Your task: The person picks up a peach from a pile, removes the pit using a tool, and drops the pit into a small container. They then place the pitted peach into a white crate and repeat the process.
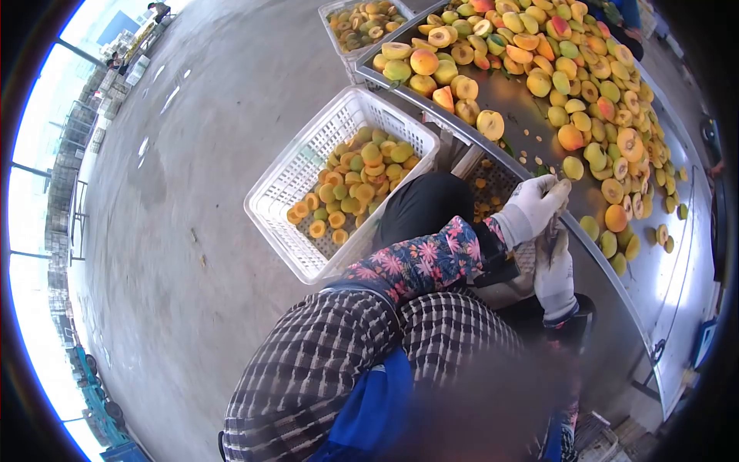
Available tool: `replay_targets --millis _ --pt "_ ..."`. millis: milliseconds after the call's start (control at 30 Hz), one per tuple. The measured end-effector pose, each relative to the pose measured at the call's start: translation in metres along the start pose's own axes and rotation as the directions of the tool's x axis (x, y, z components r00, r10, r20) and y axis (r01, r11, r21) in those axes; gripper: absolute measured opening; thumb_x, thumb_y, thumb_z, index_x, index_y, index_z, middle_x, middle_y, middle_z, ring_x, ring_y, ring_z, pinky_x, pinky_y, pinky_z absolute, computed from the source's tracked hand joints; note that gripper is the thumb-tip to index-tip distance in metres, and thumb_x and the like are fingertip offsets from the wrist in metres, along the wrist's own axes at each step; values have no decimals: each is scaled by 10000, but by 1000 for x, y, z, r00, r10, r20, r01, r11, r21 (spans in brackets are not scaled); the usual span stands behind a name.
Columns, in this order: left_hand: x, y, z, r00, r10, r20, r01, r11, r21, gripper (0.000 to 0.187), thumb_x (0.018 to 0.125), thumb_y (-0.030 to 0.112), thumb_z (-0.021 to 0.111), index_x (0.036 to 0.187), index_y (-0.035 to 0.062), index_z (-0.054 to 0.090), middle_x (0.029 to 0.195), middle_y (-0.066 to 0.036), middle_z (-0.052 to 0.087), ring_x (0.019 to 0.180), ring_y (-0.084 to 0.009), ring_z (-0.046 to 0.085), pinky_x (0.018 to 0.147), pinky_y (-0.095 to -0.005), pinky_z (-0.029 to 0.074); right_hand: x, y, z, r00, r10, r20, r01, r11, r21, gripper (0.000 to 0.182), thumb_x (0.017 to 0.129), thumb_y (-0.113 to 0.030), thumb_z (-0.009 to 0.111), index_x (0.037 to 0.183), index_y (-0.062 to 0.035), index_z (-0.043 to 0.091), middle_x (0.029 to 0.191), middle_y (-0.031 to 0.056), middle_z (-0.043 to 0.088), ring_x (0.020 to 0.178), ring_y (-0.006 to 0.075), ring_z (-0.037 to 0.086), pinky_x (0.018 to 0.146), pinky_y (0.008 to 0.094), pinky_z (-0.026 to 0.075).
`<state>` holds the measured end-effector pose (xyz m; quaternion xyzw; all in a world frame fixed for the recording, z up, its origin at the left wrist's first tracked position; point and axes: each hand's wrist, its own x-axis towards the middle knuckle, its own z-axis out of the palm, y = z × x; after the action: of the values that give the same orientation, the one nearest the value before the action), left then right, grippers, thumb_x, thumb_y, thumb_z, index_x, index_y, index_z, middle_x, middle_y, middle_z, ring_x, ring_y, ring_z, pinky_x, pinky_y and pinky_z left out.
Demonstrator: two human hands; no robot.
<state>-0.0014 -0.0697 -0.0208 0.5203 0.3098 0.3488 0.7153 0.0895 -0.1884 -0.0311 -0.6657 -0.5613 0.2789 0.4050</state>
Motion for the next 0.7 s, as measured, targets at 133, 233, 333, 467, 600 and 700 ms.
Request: replay_targets --millis 133,233,333,467,600,700 --pt "7 -12 0 1000 1 11 0 995 -98 252 982 257 539 970 13 599 814 0 620 720 -77 557 640 -235 463 -2 19 -2 982 182 42 -185 923 336 378 977 -136 489 1295 58 419 1128 228 589 1008 323 594 865 330 457" --pt "4 -14 6 989 147 -23 -148 958 -244 184 975 175 532 997 6 601 861 -30 631 760 -102 577 658 -236 478 -3 20 7 994 71 -81 -49 970 240 313 965 -141 496 1220 39 466 1045 252 601 949 381 607 789 384 476" --pt "12 -9 -3 996 14 83 13 946 -323 294 1000 250 463 931 1 604 890 -97 645 779 -187 623 703 -302 521 2 -2 -7 990 -117 -79 104 982 -156 265 958 -191 523 1109 24 482 923 277 599 841 443 594 692 474 466" --pt "-1 -3 4 999 -48 8 45 858 -512 460 1005 428 426 1064 -14 540 1019 -170 615 912 -276 630 768 -380 535 3 -21 -2 983 -83 -165 69 993 -94 263 954 -205 529 1090 5 450 818 283 597 758 489 584 624 516 451" --pt "-10 1 8 1000 -14 -18 3 875 -484 473 1011 430 411 1106 -19 526 1054 -186 614 937 -285 625 813 -379 524 1 -23 0 972 -116 -206 91 988 -128 258 934 -180 557 1076 -3 435 760 270 606 715 470 598 595 521 454" --pt "-13 -2 13 995 75 -58 -93 898 -429 485 1015 426 406 1131 -29 523 1041 -209 626 936 -276 624 811 -368 523 0 -23 5 974 -74 -213 59 995 -78 256 926 -173 564 1053 -3 422 700 252 607 657 448 607 563 508 453"
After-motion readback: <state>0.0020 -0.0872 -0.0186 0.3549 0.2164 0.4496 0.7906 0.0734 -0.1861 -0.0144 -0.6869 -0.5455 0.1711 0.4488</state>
